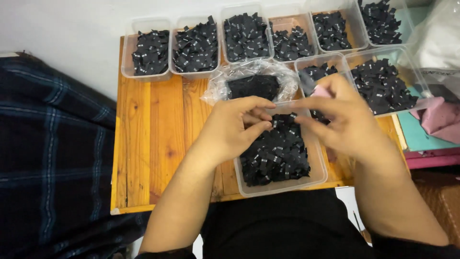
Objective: Sorting and organizing small black fabric labels into multiple plastic containers on a wooden table.
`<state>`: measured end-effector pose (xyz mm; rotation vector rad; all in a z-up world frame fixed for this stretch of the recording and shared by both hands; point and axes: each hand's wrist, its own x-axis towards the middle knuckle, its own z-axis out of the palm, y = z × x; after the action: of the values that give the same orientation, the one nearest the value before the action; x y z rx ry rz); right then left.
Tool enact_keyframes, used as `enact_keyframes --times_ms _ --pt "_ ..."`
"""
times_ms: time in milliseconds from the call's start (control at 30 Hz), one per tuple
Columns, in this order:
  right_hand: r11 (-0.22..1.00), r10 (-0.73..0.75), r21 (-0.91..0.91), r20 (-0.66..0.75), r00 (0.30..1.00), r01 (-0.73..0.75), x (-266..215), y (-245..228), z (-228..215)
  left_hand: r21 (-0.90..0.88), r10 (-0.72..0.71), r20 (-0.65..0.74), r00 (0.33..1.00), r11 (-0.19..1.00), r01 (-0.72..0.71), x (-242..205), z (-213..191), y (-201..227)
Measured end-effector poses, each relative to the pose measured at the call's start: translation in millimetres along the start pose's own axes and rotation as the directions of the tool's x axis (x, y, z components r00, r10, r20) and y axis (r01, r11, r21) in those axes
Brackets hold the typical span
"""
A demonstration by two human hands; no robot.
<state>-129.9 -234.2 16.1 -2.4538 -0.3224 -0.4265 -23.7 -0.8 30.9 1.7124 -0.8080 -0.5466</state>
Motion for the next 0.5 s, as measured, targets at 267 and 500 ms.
enact_keyframes --times_ms 267,500 --pt "0.992 -0.042 0.119 0.037 0.998 0.038 15.2 -12.8 10.6 -0.172 0.021 0.002 1.0 0.985 -0.02 -4.1 -5.9 1.3" --pt "0.959 0.212 0.197 -0.009 0.977 -0.206 41.4 -23.4 15.8 -0.098 0.227 -0.125 0.966 0.966 -0.239 -3.5 -8.4 -6.1"
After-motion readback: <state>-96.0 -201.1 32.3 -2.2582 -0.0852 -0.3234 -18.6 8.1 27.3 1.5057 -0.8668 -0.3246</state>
